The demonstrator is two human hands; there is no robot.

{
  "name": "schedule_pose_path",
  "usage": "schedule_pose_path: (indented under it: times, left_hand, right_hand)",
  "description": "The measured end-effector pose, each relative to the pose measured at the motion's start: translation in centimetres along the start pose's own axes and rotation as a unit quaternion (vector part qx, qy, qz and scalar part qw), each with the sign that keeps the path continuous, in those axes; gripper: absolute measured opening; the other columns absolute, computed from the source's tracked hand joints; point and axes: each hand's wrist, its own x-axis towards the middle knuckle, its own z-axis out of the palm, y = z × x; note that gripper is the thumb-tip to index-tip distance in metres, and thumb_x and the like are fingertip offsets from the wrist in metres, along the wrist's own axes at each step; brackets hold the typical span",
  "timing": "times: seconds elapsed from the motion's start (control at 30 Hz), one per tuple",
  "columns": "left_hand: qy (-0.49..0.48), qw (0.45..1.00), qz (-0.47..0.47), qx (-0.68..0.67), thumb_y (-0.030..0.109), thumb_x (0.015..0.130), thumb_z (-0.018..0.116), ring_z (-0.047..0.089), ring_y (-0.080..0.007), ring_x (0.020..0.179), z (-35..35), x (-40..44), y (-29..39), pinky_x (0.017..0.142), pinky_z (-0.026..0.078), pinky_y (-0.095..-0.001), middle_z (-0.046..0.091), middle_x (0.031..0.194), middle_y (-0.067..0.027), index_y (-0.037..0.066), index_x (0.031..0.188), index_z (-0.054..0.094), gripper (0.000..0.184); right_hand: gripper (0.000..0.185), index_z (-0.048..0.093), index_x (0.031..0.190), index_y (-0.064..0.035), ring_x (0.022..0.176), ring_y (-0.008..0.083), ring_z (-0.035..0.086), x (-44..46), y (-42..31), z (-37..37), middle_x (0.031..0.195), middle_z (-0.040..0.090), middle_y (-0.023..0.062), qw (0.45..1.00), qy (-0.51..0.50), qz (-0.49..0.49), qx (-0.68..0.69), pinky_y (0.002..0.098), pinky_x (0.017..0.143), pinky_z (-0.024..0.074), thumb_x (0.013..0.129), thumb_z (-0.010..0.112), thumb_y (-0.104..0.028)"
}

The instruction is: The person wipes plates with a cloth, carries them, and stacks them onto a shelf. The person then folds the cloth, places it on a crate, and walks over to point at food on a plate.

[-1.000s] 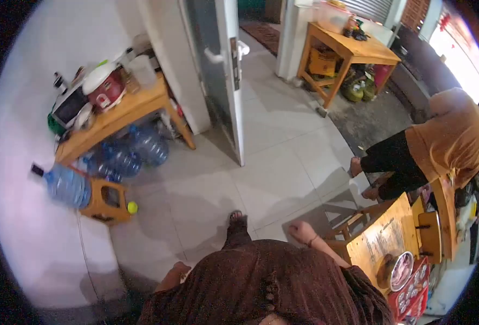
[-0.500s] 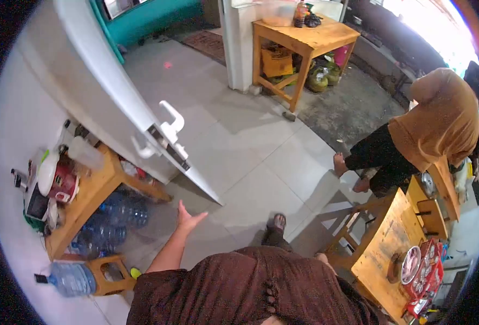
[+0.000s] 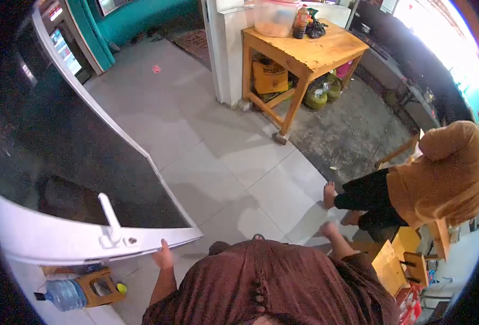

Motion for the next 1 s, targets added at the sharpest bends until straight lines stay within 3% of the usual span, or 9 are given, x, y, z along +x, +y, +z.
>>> schedule_pose_path:
  times: [0.2,0.23,0.27,0.37,0.53,0.73,0.8,0.9,1.0]
  left_hand:
    - [0.021,0.968,-0.242,0.059,0.05,0.088,0.049,0.058,-0.0399,0.095,1.1,0.1,-4.1,0.085,0.046,-0.0434,0.059,0.108,-0.0257,-0.004,0.1,0.061,0.057]
    - [0.057,0.973,-0.219,0.046,0.049,0.087,0.049,0.059,-0.0393,0.094,4.2,1.2,-10.1,0.082,0.047,-0.0449,0.06,0.105,-0.0263,-0.004,0.098,0.061,0.055]
    - [0.093,0.976,-0.194,0.033,0.048,0.087,0.05,0.06,-0.0387,0.092,6.7,1.9,-14.4,0.079,0.047,-0.0463,0.06,0.102,-0.0269,-0.004,0.096,0.06,0.053]
    - [-0.081,0.945,-0.261,0.179,0.047,0.086,0.053,0.059,-0.0373,0.094,7.9,3.1,-9.0,0.08,0.048,-0.0459,0.06,0.104,-0.025,-0.002,0.1,0.059,0.051]
    - [-0.39,0.85,0.053,0.351,0.045,0.083,0.058,0.058,-0.0349,0.098,16.3,14.7,2.1,0.081,0.048,-0.0452,0.061,0.107,-0.0217,0.0,0.107,0.058,0.05]
    - [-0.414,0.701,0.374,0.443,0.043,0.08,0.062,0.058,-0.0325,0.101,24.2,34.4,28.5,0.083,0.048,-0.0446,0.061,0.11,-0.0185,0.003,0.114,0.057,0.053]
    - [-0.31,0.826,0.41,0.23,0.029,0.079,0.063,0.06,-0.0363,0.095,27.9,40.5,32.5,0.083,0.047,-0.0438,0.063,0.099,-0.0243,-0.004,0.107,0.057,0.044]
    - [-0.183,0.949,0.246,0.068,0.03,0.078,0.065,0.06,-0.0355,0.095,28.7,39.6,41.4,0.082,0.048,-0.0436,0.063,0.098,-0.023,-0.004,0.107,0.057,0.045]
    - [-0.216,0.944,0.216,0.127,0.029,0.08,0.063,0.06,-0.0323,0.093,29.9,40.0,41.0,0.082,0.047,-0.0424,0.063,0.098,-0.0202,-0.001,0.11,0.057,0.043]
  right_hand:
    - [0.015,0.067,0.085,-0.0124,0.071,0.0218,0.064,12.5,-2.1,-7.1,0.083,0.066,0.0048,0.971,0.054,0.008,0.233,0.0375,0.06,0.0511,0.085,0.054,-0.019]
    - [0.02,0.067,0.084,-0.0097,0.073,0.0266,0.064,11.6,-4.3,-10.3,0.079,0.066,0.0095,0.98,0.08,-0.136,-0.123,0.0399,0.067,0.0514,0.082,0.054,-0.024]
    - [0.028,0.067,0.081,-0.0062,0.077,0.0327,0.063,12.3,-6.1,-9.8,0.082,0.066,0.014,0.988,0.103,-0.072,0.084,0.044,0.071,0.0503,0.08,0.052,-0.029]
    - [0.037,0.069,0.092,-0.0087,0.088,0.0358,0.062,12.9,-11.5,-10.8,0.099,0.066,0.0146,0.993,-0.039,-0.09,0.067,0.0438,0.078,0.0485,0.078,0.053,-0.039]
    - [0.038,0.069,0.073,-0.0099,0.084,0.0297,0.064,17.3,-11.7,-4.9,0.082,0.067,0.013,0.975,-0.024,0.073,0.208,0.0413,0.075,0.0504,0.08,0.055,-0.045]
    - [0.031,0.066,0.088,-0.0047,0.072,0.0261,0.066,22.3,-8.0,-16.2,0.081,0.068,0.0126,0.985,-0.159,0.013,0.069,0.0394,0.063,0.0534,0.075,0.064,-0.032]
    - [0.027,0.066,0.085,-0.0049,0.072,0.0273,0.066,24.6,-7.6,-17.1,0.082,0.068,0.011,0.877,-0.203,0.241,0.363,0.0394,0.064,0.0542,0.075,0.063,-0.03]
    - [0.031,0.064,0.059,-0.0057,0.045,0.0189,0.061,25.1,-8.8,-21.0,0.062,0.064,0.0111,0.852,-0.135,0.258,0.435,0.0337,0.046,0.051,0.08,0.057,-0.027]
    - [0.029,0.066,0.067,-0.0052,0.053,0.0202,0.062,27.8,-6.3,-16.0,0.061,0.063,0.01,0.966,-0.073,0.014,0.249,0.033,0.05,0.0515,0.08,0.061,-0.03]
